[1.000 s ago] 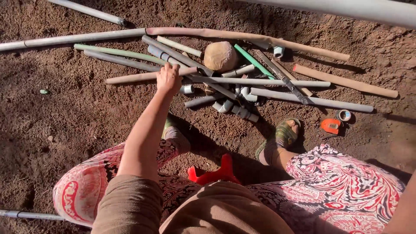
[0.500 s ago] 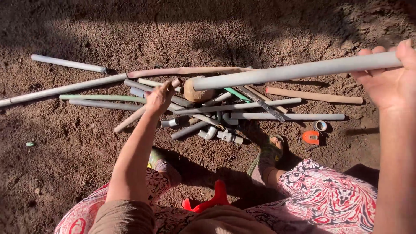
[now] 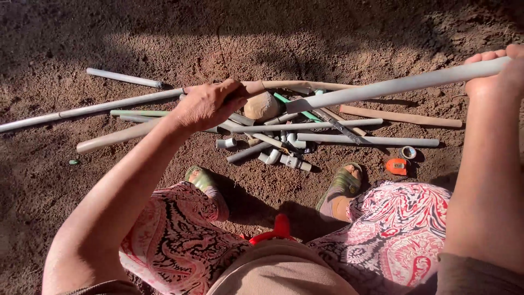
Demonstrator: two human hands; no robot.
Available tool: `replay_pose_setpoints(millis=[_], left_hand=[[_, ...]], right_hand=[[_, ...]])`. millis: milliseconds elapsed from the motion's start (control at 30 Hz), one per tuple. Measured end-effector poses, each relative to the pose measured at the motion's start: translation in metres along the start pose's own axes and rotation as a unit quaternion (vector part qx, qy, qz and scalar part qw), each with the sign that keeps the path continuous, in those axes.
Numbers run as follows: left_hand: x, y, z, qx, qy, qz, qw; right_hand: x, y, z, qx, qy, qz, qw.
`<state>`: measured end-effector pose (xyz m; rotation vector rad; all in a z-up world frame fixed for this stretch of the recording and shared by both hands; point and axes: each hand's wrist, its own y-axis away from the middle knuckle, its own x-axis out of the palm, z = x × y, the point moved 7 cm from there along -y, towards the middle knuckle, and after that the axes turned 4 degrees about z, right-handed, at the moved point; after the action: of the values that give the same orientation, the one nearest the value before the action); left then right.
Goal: The person sits on a small red stool and assembles various PVC pipes and fittings on the ground. They connect a long white pipe to a brown pipe, then attach a green pipe to a fitting, and finally use a hacksaw to cut a pipe.
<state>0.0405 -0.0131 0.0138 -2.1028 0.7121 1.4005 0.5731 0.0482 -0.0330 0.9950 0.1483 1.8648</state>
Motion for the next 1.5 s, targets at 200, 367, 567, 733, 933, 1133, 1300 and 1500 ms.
replay_pose_setpoints(millis=[200,367,567,733,933,1133,1300,1500], left_hand=[[0.009,0.011,-0.016,-0.071,0.086,0.036,0.993],[0.013,0.012,-0.025,-0.034,0.061,0.014,0.997],[0.003,0.015,-0.023,-0.02,0.104,0.005,0.994],[-0.002,0.017,-0.019,-0.052,0.164,0.035,0.985],[0.019,0.016,0.006,-0.123,0.2,0.093,0.968],[0.023,0.016,0.014,-0.167,0.197,0.109,0.96],[0.004,0.012,-0.01,-0.095,0.181,0.089,0.975],[0.013,0.01,0.004,-0.143,0.12,0.06,0.981]], right_hand=[[0.013,0.017,-0.007,-0.01,-0.021,0.022,0.999],[0.024,0.012,-0.014,-0.005,-0.051,0.048,0.998],[0.038,0.047,-0.02,-0.009,0.028,0.073,0.997],[0.044,0.035,-0.027,-0.005,0.019,0.087,0.996],[0.049,0.039,-0.032,0.01,0.016,0.084,0.996],[0.052,0.053,-0.034,0.015,0.018,0.072,0.997],[0.051,0.046,-0.034,0.01,0.018,0.081,0.996],[0.052,0.044,-0.028,0.001,0.012,0.108,0.994]])
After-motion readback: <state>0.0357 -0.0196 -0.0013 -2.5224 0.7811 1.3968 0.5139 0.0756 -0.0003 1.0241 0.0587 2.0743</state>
